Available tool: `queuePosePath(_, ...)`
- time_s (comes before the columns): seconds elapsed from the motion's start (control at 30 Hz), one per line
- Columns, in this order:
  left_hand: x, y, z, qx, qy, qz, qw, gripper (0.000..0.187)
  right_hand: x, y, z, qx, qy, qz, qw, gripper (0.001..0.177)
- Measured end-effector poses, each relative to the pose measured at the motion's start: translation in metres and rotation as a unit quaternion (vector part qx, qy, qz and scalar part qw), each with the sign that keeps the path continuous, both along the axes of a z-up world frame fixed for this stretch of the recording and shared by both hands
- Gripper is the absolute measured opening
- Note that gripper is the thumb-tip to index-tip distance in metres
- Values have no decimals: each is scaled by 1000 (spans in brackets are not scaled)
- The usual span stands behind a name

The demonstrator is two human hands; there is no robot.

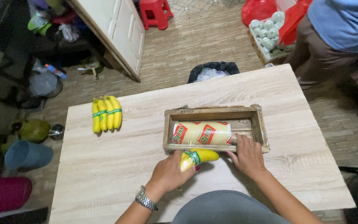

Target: Wrapping bunches of bananas in plastic film and placing them into a box.

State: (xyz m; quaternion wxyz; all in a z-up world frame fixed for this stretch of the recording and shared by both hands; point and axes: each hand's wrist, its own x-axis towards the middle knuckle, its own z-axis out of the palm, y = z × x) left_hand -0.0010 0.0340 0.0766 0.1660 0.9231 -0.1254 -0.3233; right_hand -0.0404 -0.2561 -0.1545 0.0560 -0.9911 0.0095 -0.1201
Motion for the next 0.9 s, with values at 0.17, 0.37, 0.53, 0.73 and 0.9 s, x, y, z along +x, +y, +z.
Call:
queuePosePath(0.17, 18, -5, -7, -50, 128, 13, 990, 71, -5, 34, 82, 201, 34, 164, 965, 60)
queuePosePath(0.37, 56, 28, -122, -137, 275, 69, 949, 103, 30, 70, 112, 264, 205, 245, 910, 49)
queuePosePath(0.53, 46, 41, -108, -177, 292, 217, 914, 105, 58, 79, 97, 248, 266, 230, 903, 42)
queuePosePath(0.73, -4, 27, -5, -4, 56, 81, 995, 71, 76, 85, 108, 188, 344, 207, 896, 43)
queuePosePath(0.9, -56, -24, -17, -47, -168, -97, 980, 64, 93, 80, 79, 164, 360, 216, 893, 48)
